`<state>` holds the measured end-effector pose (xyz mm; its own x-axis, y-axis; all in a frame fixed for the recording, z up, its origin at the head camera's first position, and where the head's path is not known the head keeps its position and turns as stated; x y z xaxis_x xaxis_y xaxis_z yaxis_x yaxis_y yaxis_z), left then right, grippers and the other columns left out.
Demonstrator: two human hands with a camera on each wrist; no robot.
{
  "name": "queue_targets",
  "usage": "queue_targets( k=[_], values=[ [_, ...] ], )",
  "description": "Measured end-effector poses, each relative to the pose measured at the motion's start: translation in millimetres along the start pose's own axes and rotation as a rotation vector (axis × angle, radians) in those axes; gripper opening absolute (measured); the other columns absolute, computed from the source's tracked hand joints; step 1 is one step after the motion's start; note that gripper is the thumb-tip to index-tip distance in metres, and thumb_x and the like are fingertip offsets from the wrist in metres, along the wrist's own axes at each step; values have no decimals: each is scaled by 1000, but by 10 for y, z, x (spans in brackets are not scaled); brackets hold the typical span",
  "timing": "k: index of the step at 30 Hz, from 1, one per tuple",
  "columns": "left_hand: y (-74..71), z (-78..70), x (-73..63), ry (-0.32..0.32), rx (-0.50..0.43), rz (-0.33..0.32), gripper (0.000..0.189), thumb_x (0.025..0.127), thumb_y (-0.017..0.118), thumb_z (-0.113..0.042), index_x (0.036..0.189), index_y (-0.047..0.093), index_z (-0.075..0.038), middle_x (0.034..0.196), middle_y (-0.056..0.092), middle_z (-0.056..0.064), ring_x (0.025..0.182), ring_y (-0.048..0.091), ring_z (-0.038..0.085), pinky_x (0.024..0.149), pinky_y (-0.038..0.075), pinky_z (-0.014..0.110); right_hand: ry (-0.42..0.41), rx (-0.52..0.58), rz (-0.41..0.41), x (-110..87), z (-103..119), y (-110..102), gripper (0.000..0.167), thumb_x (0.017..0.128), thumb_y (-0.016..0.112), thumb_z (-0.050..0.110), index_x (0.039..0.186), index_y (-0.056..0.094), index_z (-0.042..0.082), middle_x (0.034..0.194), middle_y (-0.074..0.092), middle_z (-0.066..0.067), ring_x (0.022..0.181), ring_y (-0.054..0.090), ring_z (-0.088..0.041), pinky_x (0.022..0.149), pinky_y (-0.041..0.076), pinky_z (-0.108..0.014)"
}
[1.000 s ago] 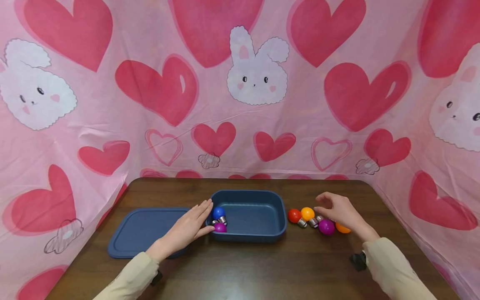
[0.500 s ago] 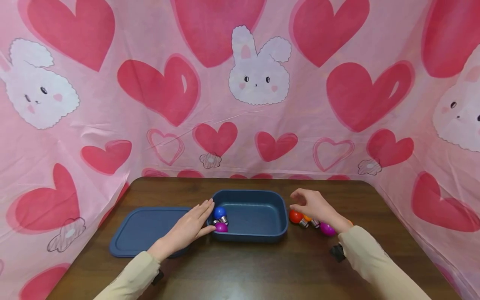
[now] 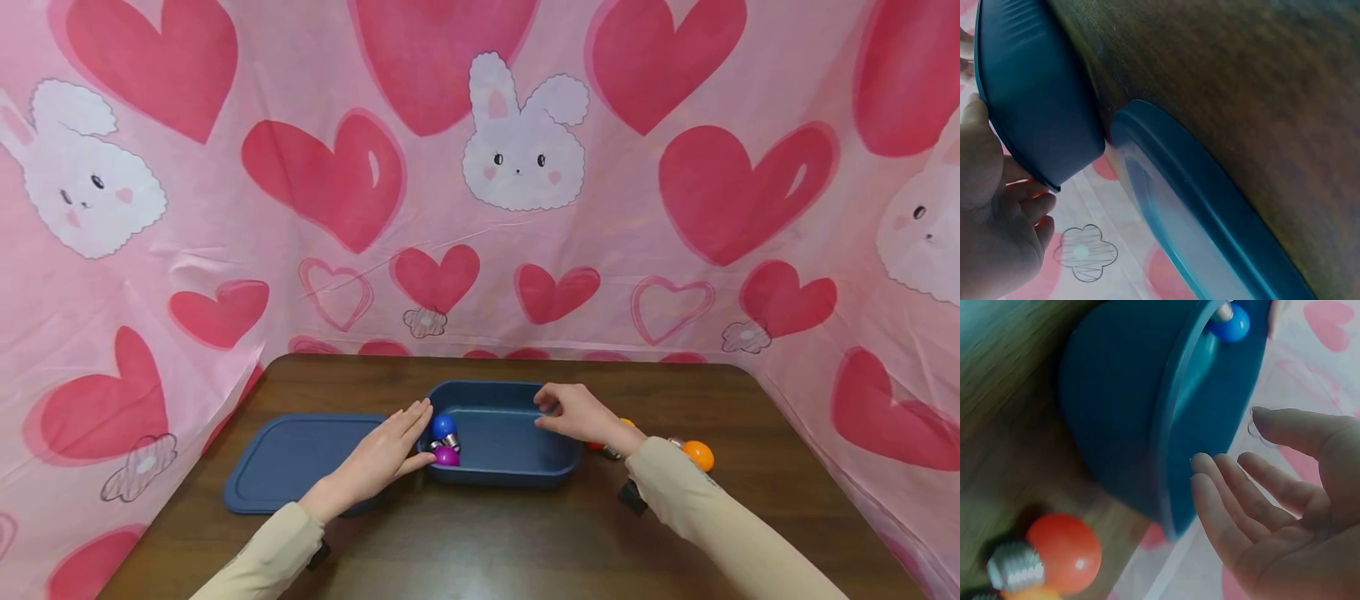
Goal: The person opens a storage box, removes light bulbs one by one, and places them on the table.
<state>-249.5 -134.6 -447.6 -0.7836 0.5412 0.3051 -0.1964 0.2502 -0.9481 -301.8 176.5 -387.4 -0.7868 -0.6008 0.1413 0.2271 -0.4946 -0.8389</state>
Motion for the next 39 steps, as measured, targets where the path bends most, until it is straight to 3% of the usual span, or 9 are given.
queue_targets(
  k=[18, 31, 39],
  values=[
    [10, -3, 13, -18, -22, 9, 75, 96, 55, -53, 149, 42, -3, 156, 44, 14, 145, 42, 28, 118, 38, 44, 40, 41, 128, 522, 285, 397, 37, 88, 74, 18, 116, 65, -5, 104, 72, -17, 90, 70, -21, 84, 62, -35],
    [-14, 5, 13, -13, -13, 6, 74, 96, 54, -54, 149, 43, -3, 155, 44, 14, 144, 43, 28, 118, 38, 43, 82, 34, 185, 792, 454, 631, 41, 87, 75, 20, 118, 65, -4, 102, 71, -13, 87, 64, -16, 82, 61, -32],
    [-2, 9, 11, -16, -6, 10, 74, 96, 54, -54, 149, 42, -3, 156, 44, 14, 143, 45, 28, 117, 38, 43, 163, 42, 229, 944, 523, 726, 45, 85, 77, 23, 121, 64, -2, 109, 71, -13, 93, 64, -19, 88, 60, -37]
  ],
)
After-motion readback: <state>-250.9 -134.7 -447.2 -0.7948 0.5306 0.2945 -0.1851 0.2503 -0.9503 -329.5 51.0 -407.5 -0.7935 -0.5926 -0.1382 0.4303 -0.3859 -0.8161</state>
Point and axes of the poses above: each hand's wrist, its own x-axis towards the middle knuckle, its own y-axis out of the palm, z = x × y, the point moved 3 cm from there along x, towards the middle knuckle
